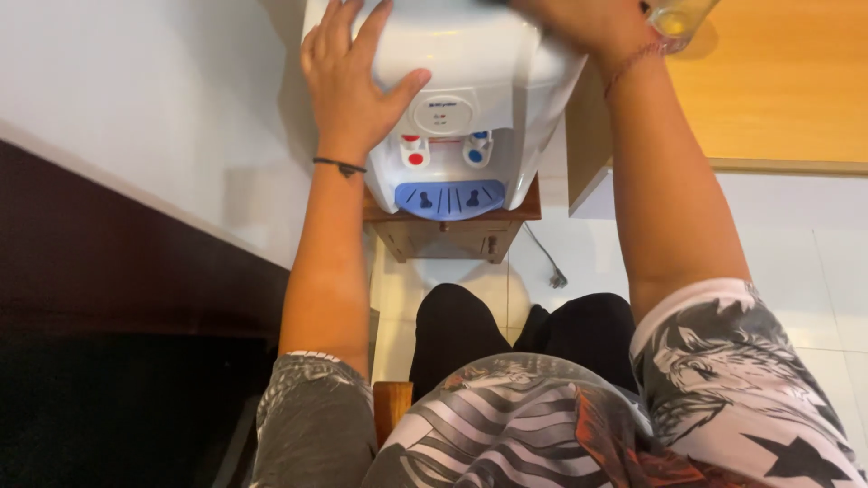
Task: The person wipes the exterior of a white water dispenser and the adjacent wooden table using a dark cloth. They clean the dispenser's body, the blue water bottle on top, and the control panel area, then wipe the table surface next to it.
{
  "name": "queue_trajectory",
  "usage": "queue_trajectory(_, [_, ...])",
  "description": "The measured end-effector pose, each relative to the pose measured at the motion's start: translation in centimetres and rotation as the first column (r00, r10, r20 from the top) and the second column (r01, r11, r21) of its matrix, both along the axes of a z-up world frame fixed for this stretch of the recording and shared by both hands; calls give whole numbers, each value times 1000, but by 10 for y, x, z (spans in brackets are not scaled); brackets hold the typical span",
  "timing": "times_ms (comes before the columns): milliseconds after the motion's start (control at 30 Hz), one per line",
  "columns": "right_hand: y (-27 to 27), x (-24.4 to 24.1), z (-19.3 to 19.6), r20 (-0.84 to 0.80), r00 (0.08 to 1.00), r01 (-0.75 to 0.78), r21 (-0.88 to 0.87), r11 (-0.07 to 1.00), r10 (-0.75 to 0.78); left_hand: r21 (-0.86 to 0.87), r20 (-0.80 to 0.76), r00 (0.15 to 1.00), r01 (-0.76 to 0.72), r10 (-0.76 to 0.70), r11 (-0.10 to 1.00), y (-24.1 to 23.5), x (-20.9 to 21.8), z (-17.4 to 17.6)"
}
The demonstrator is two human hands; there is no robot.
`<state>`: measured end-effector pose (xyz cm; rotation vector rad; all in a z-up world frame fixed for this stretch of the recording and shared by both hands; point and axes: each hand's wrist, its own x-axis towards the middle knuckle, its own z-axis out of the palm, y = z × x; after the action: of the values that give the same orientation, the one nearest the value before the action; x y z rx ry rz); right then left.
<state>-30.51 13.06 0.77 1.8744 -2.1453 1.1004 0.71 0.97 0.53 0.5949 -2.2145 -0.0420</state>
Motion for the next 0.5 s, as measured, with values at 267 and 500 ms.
queue_trajectory(267, [33,107,44,-349,935,-1,-159,987,-56,16,-49,999,-10,10,1000,-11,-1,-11])
queue_trajectory(500, [-38,179,22,-477,877,-225,-296,928,60,63,-231,971,84,-67,994,-30,0,-41])
